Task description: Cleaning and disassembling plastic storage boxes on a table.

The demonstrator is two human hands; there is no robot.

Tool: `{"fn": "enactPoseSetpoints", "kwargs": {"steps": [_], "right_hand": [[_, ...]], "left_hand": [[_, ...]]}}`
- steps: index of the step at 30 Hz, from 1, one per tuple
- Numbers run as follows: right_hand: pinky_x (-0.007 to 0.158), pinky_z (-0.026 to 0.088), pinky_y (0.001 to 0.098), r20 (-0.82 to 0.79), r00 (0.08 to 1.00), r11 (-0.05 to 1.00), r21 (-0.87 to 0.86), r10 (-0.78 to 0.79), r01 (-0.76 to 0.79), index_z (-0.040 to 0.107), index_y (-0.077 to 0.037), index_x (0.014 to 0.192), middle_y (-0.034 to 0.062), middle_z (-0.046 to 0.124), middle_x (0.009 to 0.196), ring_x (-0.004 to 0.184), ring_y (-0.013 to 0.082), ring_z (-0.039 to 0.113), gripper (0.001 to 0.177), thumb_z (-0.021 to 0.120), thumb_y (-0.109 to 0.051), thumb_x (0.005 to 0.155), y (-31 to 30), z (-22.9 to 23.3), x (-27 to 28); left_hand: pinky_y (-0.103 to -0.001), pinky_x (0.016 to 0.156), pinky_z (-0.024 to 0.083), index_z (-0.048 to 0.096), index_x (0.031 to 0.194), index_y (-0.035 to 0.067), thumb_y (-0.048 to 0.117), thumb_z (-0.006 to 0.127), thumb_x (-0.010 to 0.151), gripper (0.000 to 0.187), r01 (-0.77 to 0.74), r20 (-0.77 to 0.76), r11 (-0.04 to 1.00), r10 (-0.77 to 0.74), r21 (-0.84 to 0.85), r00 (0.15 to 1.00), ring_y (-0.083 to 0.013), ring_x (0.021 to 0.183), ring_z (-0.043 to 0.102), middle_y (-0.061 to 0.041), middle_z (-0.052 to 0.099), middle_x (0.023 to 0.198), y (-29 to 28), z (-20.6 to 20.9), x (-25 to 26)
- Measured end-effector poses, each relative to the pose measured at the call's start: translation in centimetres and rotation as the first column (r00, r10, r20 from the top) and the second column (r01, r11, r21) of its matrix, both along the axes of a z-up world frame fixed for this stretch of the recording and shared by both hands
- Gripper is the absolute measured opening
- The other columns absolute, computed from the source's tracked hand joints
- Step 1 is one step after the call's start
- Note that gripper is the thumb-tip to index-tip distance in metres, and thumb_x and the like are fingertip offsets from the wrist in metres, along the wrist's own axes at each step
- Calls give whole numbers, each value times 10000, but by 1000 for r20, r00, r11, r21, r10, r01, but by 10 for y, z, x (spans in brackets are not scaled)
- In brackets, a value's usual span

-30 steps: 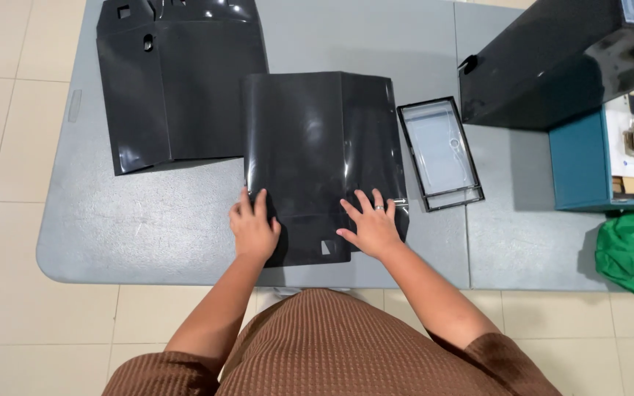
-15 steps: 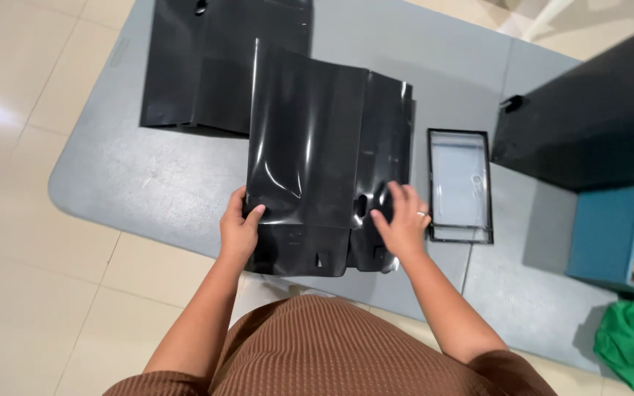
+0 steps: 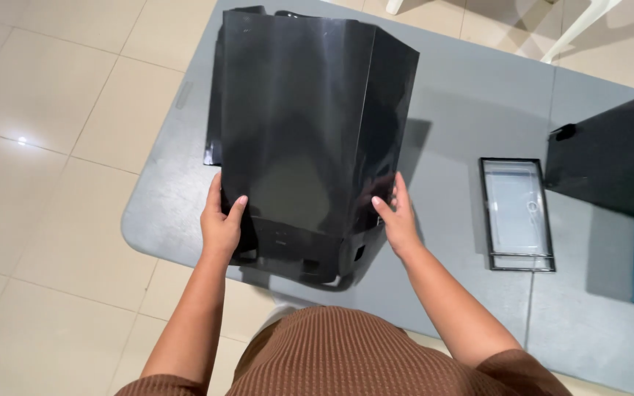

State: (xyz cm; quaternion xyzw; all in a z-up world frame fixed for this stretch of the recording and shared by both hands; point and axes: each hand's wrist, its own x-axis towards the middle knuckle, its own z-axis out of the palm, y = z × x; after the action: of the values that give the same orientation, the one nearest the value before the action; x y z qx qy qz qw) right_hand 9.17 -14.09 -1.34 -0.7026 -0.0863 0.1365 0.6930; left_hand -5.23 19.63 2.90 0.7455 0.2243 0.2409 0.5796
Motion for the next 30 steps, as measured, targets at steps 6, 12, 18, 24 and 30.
{"fn": "enactPoseSetpoints", "kwargs": {"steps": [6,12,18,24,30], "right_hand": [[1242,204,429,192,981,940,-328,-36,99,135,-120,1687,213,182,1718,1584,340,182,835,612,-380,1053,66,17,13],[1165,393,416,-128,970,920,-363,-206,148,38,-138,1619,262,371,1582,1456,335,425,1107,810,-294,841,96,80,6],[969,568,405,-233,923,925,-299,-307,233,181,-139,1617,250,639,1327,1197,326,669,1044,775,-75,761,50,116,1],[998,553,365,-225,907,926,-215,-357,311,335,-41,1554,235,639,1375,1230,275,665,844,783,-92,841,-47,31,1],[1153,396,443,185,938,560,-762,-293,325,315,-90,1585,238,451,1543,1415,409,471,902,796,-241,838,-87,18,-10]], "left_hand": [[-330,1088,473,377,1598,131,49,706,938,742,154,7,988,-154,-15,988,-214,1312,604,-130,611,1439,41,36,32],[-415,1104,421,352,1606,165,284,722,869,834,413,-82,908,-407,74,910,-254,1354,524,-142,552,1463,26,30,46],[-479,1274,233,392,1618,177,461,625,948,764,466,-39,842,-474,272,879,-322,1567,279,-152,293,1704,-19,48,62],[-561,1257,82,211,1649,184,535,599,944,879,597,-336,537,-508,596,793,-295,1599,83,-119,99,1728,-85,31,82],[-576,1236,52,104,1638,190,610,526,948,911,793,-639,341,-471,505,609,-266,1582,16,-36,23,1724,-132,-8,85]]}}
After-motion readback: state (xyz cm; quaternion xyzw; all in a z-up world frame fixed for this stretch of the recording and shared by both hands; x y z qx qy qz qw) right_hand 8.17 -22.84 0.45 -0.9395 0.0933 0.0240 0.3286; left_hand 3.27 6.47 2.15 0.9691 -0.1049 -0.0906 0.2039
